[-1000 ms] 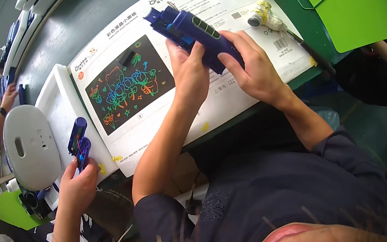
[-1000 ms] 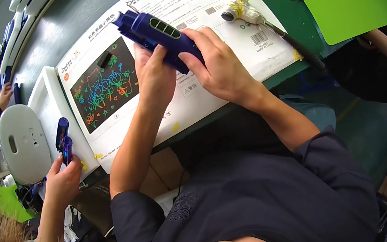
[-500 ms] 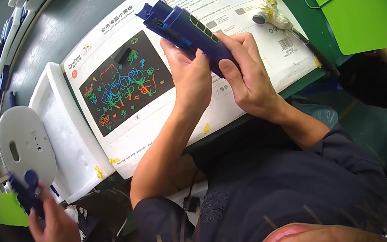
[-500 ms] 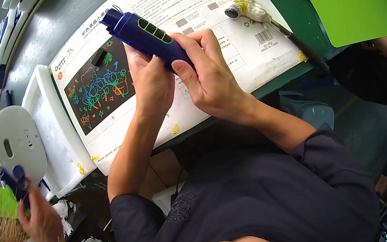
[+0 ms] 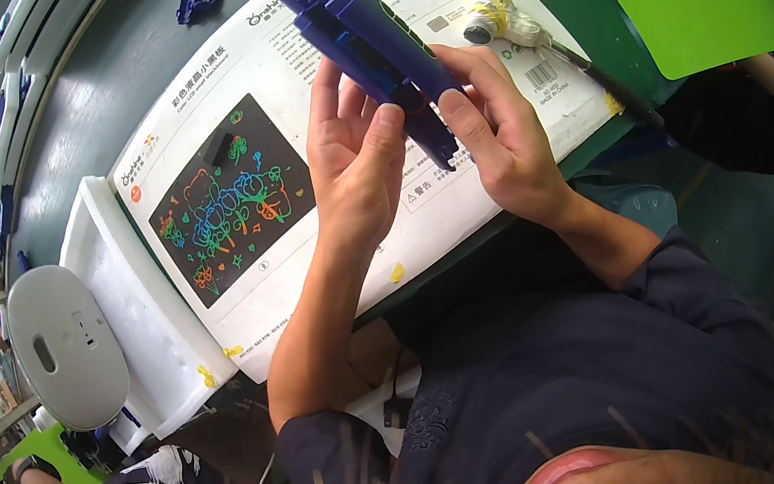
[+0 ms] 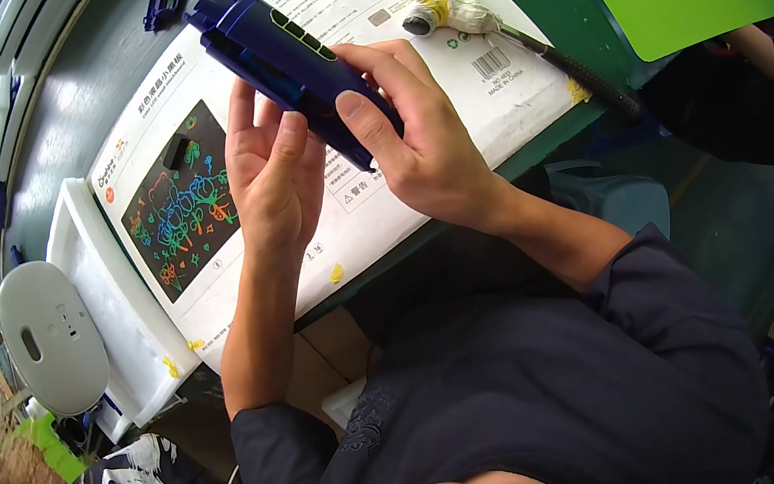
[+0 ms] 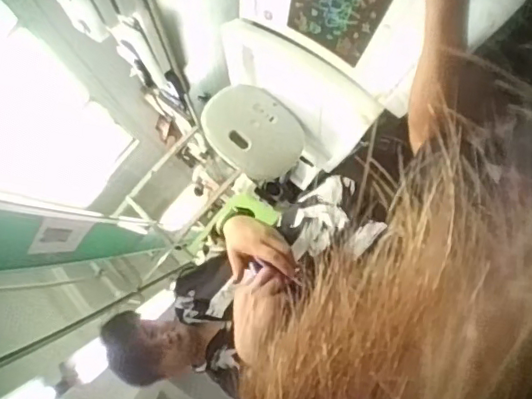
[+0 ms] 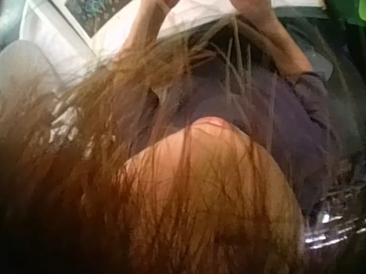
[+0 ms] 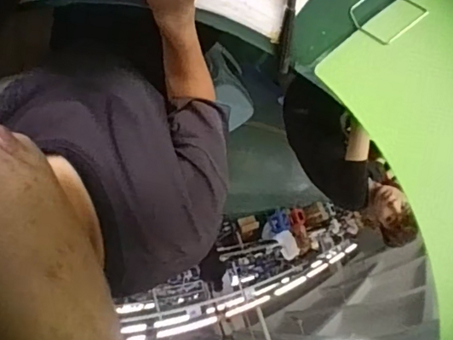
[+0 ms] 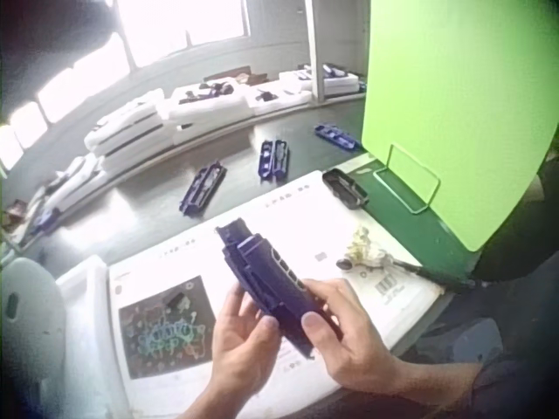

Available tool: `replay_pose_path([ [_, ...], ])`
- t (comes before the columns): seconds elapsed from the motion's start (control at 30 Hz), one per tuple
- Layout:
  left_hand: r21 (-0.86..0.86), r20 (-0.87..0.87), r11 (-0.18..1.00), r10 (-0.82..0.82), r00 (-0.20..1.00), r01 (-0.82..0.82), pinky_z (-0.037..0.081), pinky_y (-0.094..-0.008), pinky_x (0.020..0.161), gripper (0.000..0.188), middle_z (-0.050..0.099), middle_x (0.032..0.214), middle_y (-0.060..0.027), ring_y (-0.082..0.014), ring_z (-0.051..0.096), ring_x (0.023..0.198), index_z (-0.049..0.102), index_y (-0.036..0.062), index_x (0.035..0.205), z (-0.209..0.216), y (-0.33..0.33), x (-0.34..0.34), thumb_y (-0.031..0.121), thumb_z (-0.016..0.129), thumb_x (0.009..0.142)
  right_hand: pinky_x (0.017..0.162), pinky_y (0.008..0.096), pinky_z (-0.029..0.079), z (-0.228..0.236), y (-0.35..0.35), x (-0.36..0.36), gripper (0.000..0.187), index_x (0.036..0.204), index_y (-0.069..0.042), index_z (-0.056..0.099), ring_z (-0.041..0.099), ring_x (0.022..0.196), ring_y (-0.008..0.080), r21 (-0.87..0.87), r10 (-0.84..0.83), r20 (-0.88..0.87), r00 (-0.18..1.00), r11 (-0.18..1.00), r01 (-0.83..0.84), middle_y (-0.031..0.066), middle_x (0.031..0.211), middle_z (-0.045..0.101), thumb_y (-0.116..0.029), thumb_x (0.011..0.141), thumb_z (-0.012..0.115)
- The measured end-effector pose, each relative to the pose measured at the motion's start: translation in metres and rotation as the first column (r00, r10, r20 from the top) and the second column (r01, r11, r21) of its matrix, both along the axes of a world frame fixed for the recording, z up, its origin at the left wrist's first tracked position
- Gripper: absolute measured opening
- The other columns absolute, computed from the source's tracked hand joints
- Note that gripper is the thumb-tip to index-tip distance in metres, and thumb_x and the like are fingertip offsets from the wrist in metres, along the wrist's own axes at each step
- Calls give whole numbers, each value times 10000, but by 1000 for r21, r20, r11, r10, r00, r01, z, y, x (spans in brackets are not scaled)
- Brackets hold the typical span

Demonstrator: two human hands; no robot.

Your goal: Assemble the outer shell and internal components of a blue handheld electronic device.

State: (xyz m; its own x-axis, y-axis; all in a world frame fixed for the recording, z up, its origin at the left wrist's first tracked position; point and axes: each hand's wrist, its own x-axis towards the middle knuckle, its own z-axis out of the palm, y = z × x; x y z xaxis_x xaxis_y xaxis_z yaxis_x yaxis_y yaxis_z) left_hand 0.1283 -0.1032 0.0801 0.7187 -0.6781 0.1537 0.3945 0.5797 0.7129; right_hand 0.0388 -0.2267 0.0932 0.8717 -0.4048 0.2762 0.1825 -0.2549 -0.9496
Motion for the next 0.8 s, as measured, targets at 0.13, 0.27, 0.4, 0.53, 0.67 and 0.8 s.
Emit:
replay_pose_path([
  [0.13, 18, -4, 999, 28, 1000, -28, 452, -441, 1060, 723, 442, 1398, -158, -274, 487, 1283, 217, 34, 1509, 0, -1, -2, 5, 630, 917, 862, 308, 454, 6, 3, -2, 385, 1303, 30, 526, 541, 973, 211, -177, -61, 49, 997, 982, 69, 145, 1144, 511, -188, 988, 562],
  [0.27, 36, 6, 998, 49, 999, -49, 476, -432, 1043, 740, 445, 1392, -155, -280, 498, 1274, 233, 24, 1500, -2, -1, -3, 22, 669, 902, 864, 323, 469, 7, 4, 0, 384, 1303, 25, 534, 551, 981, 236, -247, -71, 83, 994, 965, 89, 157, 1138, 509, -170, 975, 579],
  [0.4, 40, -20, 998, 47, 999, -47, 493, -420, 1026, 739, 440, 1397, -155, -280, 509, 1262, 231, 20, 1499, -2, -1, -4, 24, 668, 904, 864, 333, 486, 8, 4, 2, 390, 1302, 22, 543, 559, 1006, 254, -288, -75, 84, 994, 953, 96, 159, 1145, 511, -168, 965, 595],
  [0.53, 44, -4, 998, 51, 999, -50, 504, -408, 1013, 729, 432, 1401, -156, -280, 523, 1246, 235, 21, 1494, -3, -3, -3, 33, 667, 907, 866, 330, 494, 6, 3, 4, 388, 1297, 16, 553, 567, 1010, 254, -297, -71, 78, 994, 951, 91, 163, 1155, 514, -151, 952, 611],
  [0.67, 41, 44, 996, 78, 996, -80, 505, -402, 1013, 697, 437, 1395, -158, -285, 535, 1234, 247, 22, 1477, -8, -4, -4, 23, 656, 913, 860, 326, 503, 8, 0, 5, 380, 1281, 17, 568, 586, 992, 249, -297, -53, 82, 995, 952, 75, 162, 1140, 533, -143, 942, 625],
  [0.8, 61, 142, 989, 122, 982, -132, 512, -405, 1002, 657, 468, 1362, -170, -297, 547, 1229, 273, 17, 1447, -14, -5, -2, -2, 650, 909, 821, 316, 514, 4, -5, 8, 376, 1267, 20, 586, 617, 931, 228, -153, -10, 87, 996, 988, 24, 141, 1059, 579, -122, 924, 647],
])
